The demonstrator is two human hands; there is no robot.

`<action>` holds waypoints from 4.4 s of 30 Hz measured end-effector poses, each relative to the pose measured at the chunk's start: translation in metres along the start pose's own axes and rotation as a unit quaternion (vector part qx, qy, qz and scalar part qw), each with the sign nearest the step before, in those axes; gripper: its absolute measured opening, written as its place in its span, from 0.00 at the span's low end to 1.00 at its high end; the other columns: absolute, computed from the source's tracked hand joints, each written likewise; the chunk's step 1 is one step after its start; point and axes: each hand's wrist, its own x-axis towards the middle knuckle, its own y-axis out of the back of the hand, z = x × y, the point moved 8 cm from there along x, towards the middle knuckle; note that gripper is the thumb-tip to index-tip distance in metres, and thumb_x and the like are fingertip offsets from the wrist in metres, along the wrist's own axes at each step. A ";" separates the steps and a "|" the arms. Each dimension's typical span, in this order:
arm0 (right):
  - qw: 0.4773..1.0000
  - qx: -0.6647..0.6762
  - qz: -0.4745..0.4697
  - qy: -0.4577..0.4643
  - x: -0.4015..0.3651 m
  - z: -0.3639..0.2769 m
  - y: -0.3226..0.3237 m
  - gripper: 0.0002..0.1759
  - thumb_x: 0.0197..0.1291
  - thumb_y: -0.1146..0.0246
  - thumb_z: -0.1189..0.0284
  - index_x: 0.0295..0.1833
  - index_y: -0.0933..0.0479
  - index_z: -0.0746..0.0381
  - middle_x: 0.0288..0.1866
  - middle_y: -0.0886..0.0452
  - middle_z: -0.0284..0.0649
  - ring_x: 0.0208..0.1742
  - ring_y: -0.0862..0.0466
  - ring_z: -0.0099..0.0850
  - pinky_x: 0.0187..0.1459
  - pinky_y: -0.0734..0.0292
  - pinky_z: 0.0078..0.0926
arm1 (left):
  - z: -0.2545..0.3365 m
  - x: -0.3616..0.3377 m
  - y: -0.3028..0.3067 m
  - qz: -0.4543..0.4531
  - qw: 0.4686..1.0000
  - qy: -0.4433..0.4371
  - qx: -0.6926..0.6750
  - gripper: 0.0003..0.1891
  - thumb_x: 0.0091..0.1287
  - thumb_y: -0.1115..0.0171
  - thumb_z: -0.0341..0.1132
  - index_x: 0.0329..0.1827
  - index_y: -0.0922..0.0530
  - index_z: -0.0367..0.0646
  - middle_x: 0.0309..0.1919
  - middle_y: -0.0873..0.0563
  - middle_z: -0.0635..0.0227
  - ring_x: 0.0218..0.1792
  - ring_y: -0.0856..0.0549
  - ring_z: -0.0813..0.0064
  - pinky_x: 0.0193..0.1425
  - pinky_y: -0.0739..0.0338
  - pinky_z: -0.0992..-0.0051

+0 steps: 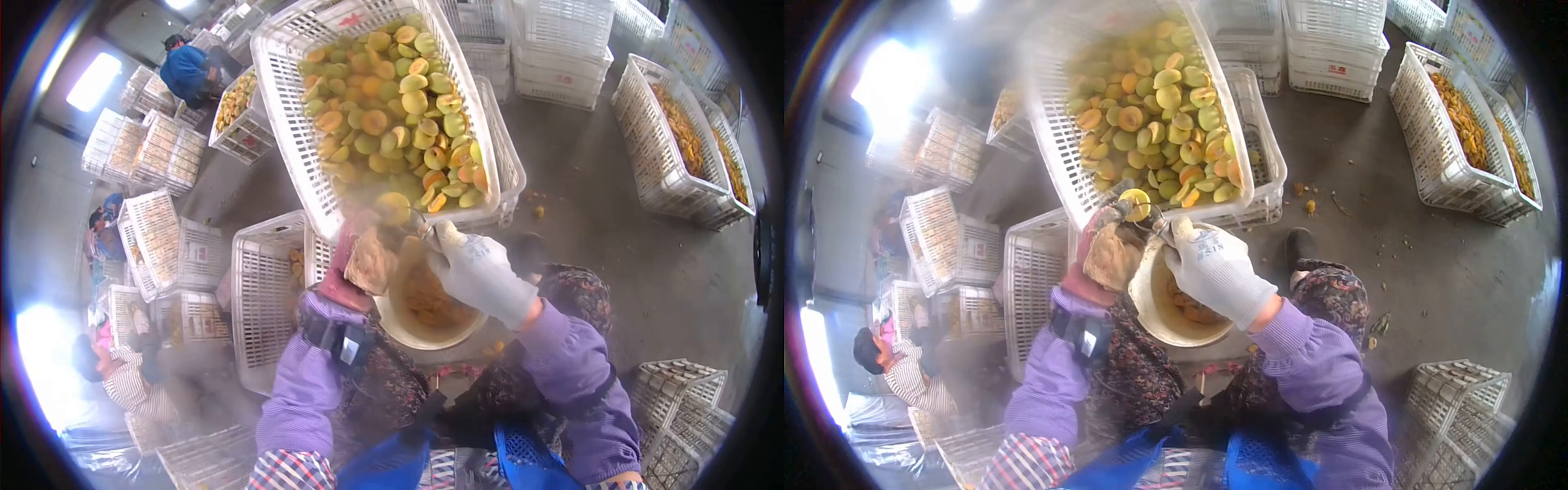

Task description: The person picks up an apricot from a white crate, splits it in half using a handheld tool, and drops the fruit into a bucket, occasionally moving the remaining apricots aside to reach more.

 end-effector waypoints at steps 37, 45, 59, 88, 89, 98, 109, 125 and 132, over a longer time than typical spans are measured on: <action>0.743 0.443 -0.431 -0.255 -0.020 -0.008 -0.053 0.16 0.63 0.40 0.64 0.40 0.25 0.69 0.27 0.21 0.34 0.26 0.22 0.23 0.31 0.25 0.24 | 0.010 0.019 -0.016 0.100 0.864 0.160 -0.466 0.20 0.76 0.51 0.48 0.27 0.35 0.47 0.25 0.30 0.68 0.27 0.26 0.70 0.30 0.29 0.69; 0.919 0.181 -0.328 -0.120 -0.014 -0.011 -0.045 0.17 0.63 0.42 0.64 0.48 0.26 0.68 0.32 0.16 0.47 0.36 0.15 0.46 0.43 0.22 0.41 | -0.038 -0.030 0.041 0.282 0.761 0.275 -0.515 0.10 0.72 0.45 0.39 0.44 0.22 0.41 0.32 0.21 0.68 0.34 0.20 0.73 0.36 0.22 0.75; 0.963 -0.177 -0.174 0.107 -0.028 -0.007 -0.037 0.07 0.57 0.41 0.70 0.38 0.31 0.61 0.17 0.22 0.35 0.19 0.18 0.37 0.17 0.29 0.36 | -0.073 0.012 0.060 -0.142 0.914 0.221 0.309 0.21 0.62 0.40 0.37 0.59 0.22 0.44 0.55 0.20 0.53 0.53 0.19 0.54 0.60 0.24 0.63; 0.967 -0.146 -0.195 0.075 -0.029 0.002 -0.004 0.09 0.60 0.42 0.71 0.44 0.27 0.62 0.25 0.18 0.39 0.25 0.15 0.37 0.23 0.23 0.36 | -0.075 -0.085 0.156 -0.235 0.777 0.142 0.567 0.14 0.60 0.36 0.40 0.46 0.21 0.45 0.51 0.21 0.60 0.56 0.22 0.58 0.59 0.26 0.58; 0.968 -0.135 -0.197 0.074 -0.029 0.002 -0.004 0.09 0.60 0.42 0.70 0.44 0.27 0.62 0.25 0.18 0.39 0.25 0.15 0.37 0.22 0.23 0.36 | -0.069 -0.076 0.155 -0.205 0.804 0.137 0.541 0.15 0.61 0.37 0.42 0.47 0.21 0.45 0.52 0.21 0.59 0.56 0.22 0.57 0.60 0.26 0.59; 0.964 -0.148 -0.215 0.050 -0.022 -0.002 0.011 0.12 0.57 0.39 0.70 0.45 0.28 0.62 0.26 0.19 0.40 0.24 0.15 0.36 0.22 0.23 0.34 | -0.123 0.069 0.014 -0.195 0.874 0.319 0.310 0.18 0.66 0.41 0.44 0.52 0.23 0.41 0.53 0.22 0.52 0.50 0.17 0.52 0.56 0.22 0.59; 0.970 -0.158 -0.178 0.051 -0.022 0.005 0.016 0.12 0.57 0.38 0.69 0.43 0.31 0.60 0.22 0.21 0.37 0.21 0.17 0.37 0.23 0.23 0.40 | -0.129 0.065 0.015 -0.016 0.907 0.266 0.326 0.15 0.60 0.37 0.42 0.43 0.19 0.42 0.43 0.15 0.53 0.48 0.16 0.53 0.52 0.22 0.60; 0.964 -0.141 -0.226 -0.019 -0.020 0.021 0.003 0.13 0.60 0.40 0.69 0.48 0.28 0.63 0.32 0.17 0.44 0.33 0.14 0.41 0.30 0.21 0.39 | -0.141 0.062 -0.031 -0.288 0.899 0.255 0.208 0.31 0.60 0.33 0.42 0.64 0.27 0.34 0.58 0.20 0.47 0.59 0.20 0.54 0.66 0.28 0.66; 0.962 -0.150 -0.216 -0.075 -0.010 0.023 0.008 0.13 0.60 0.39 0.69 0.47 0.28 0.63 0.32 0.17 0.43 0.31 0.14 0.40 0.28 0.21 0.36 | -0.130 0.068 -0.025 -0.258 0.934 0.175 0.176 0.13 0.61 0.38 0.37 0.43 0.16 0.38 0.43 0.13 0.54 0.42 0.14 0.57 0.46 0.19 0.66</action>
